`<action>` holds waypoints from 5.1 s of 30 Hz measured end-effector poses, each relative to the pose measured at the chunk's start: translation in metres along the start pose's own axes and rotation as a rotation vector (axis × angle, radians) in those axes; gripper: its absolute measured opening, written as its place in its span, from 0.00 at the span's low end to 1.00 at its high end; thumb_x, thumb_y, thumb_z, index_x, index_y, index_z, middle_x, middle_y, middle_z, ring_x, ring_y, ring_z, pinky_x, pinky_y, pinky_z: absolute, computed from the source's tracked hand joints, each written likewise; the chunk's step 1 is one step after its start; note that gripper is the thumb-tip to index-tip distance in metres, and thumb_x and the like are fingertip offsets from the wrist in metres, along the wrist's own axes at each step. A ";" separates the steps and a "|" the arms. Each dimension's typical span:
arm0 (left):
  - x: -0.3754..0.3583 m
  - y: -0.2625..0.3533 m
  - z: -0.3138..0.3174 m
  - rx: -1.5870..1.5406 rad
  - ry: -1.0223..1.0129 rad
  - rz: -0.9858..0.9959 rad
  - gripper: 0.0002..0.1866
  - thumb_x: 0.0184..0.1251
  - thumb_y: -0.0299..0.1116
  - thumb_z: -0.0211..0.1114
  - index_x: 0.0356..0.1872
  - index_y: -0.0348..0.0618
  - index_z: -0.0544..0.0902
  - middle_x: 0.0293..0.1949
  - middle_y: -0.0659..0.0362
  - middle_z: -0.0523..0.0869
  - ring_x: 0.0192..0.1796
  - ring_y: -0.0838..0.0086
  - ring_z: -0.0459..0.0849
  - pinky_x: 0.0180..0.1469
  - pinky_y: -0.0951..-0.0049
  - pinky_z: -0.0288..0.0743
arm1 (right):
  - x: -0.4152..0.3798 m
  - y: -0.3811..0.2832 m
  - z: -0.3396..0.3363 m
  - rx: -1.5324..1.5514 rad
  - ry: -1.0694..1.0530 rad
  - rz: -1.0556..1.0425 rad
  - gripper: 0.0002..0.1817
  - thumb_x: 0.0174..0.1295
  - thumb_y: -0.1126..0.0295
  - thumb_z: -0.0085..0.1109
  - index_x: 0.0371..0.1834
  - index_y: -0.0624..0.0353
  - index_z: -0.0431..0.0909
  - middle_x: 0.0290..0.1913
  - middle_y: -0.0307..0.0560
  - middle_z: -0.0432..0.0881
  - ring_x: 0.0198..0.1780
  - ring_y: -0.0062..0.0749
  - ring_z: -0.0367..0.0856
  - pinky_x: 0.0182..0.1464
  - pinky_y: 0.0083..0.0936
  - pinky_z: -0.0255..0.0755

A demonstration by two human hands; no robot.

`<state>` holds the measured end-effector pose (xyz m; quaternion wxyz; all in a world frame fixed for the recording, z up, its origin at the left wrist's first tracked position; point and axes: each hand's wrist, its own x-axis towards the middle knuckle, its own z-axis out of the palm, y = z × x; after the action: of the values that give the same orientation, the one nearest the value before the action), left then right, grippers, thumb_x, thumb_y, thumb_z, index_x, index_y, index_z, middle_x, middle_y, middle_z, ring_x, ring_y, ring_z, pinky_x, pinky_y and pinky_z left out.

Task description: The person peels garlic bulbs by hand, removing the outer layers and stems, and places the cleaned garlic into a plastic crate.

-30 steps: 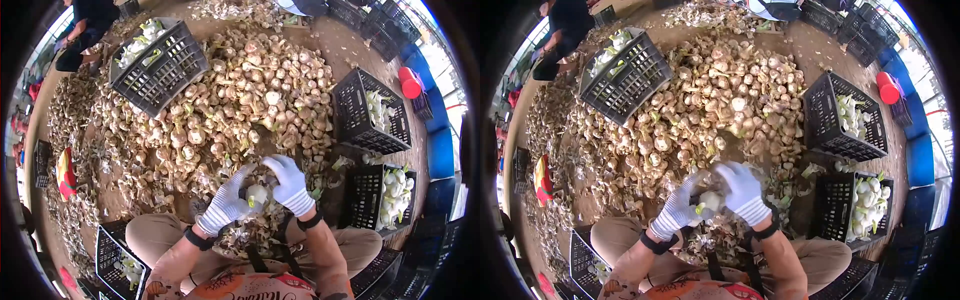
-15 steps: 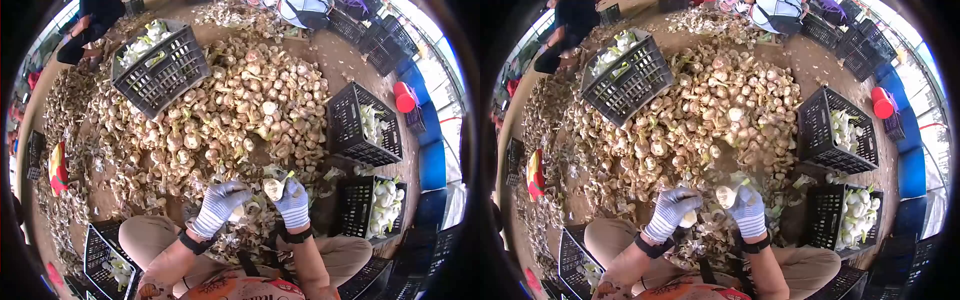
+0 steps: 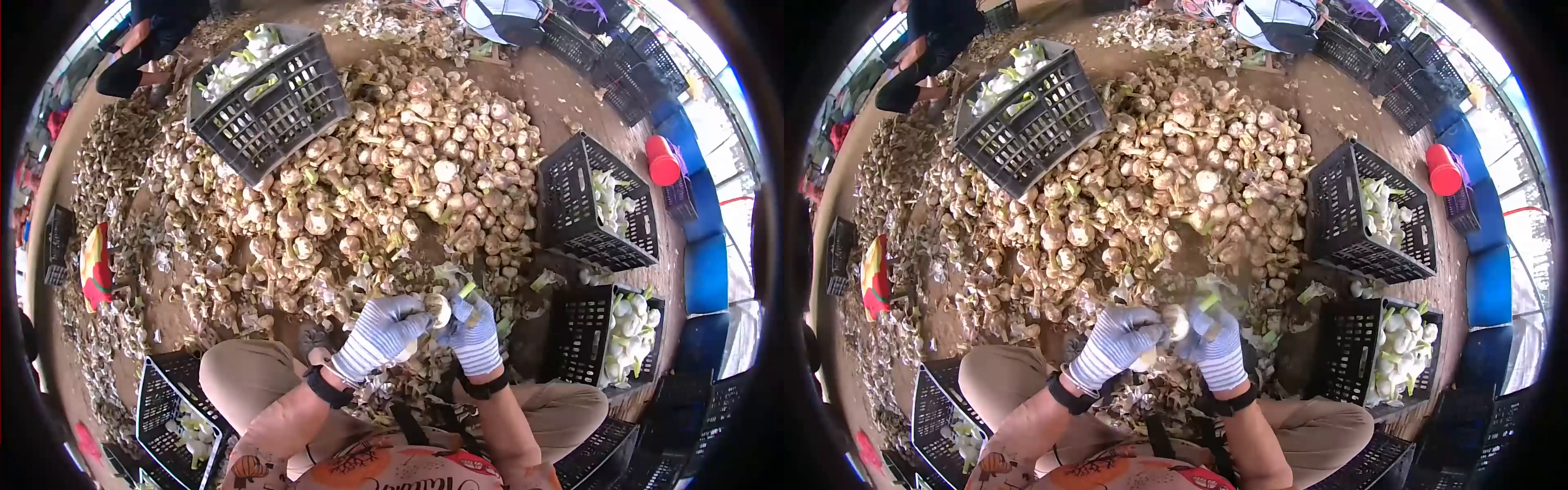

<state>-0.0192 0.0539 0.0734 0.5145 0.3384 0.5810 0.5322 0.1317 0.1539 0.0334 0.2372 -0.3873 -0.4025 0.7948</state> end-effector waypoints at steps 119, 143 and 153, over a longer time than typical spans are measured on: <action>-0.001 -0.014 0.001 -0.418 0.016 -0.223 0.27 0.60 0.35 0.68 0.58 0.35 0.71 0.44 0.60 0.82 0.44 0.78 0.79 0.48 0.78 0.74 | -0.022 -0.045 0.023 -1.170 -0.003 -0.878 0.13 0.46 0.74 0.67 0.37 0.57 0.82 0.32 0.50 0.82 0.31 0.44 0.81 0.32 0.31 0.76; -0.007 -0.019 0.002 -0.676 -0.077 -0.362 0.20 0.65 0.40 0.62 0.51 0.36 0.75 0.37 0.59 0.82 0.39 0.77 0.81 0.42 0.80 0.76 | -0.023 -0.042 0.006 -0.950 -0.016 -0.747 0.11 0.50 0.78 0.62 0.38 0.59 0.80 0.33 0.50 0.82 0.34 0.43 0.81 0.36 0.28 0.75; -0.007 -0.016 0.027 -0.311 0.265 -0.112 0.22 0.61 0.22 0.64 0.56 0.32 0.71 0.44 0.57 0.82 0.46 0.77 0.80 0.49 0.77 0.76 | -0.021 -0.018 0.026 -1.329 0.135 -0.806 0.09 0.43 0.74 0.58 0.30 0.55 0.74 0.26 0.47 0.76 0.30 0.45 0.76 0.30 0.38 0.71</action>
<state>0.0106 0.0513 0.0620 0.5082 0.1492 0.5723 0.6260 0.1249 0.1379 0.0671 0.2497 -0.3194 -0.8886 0.2144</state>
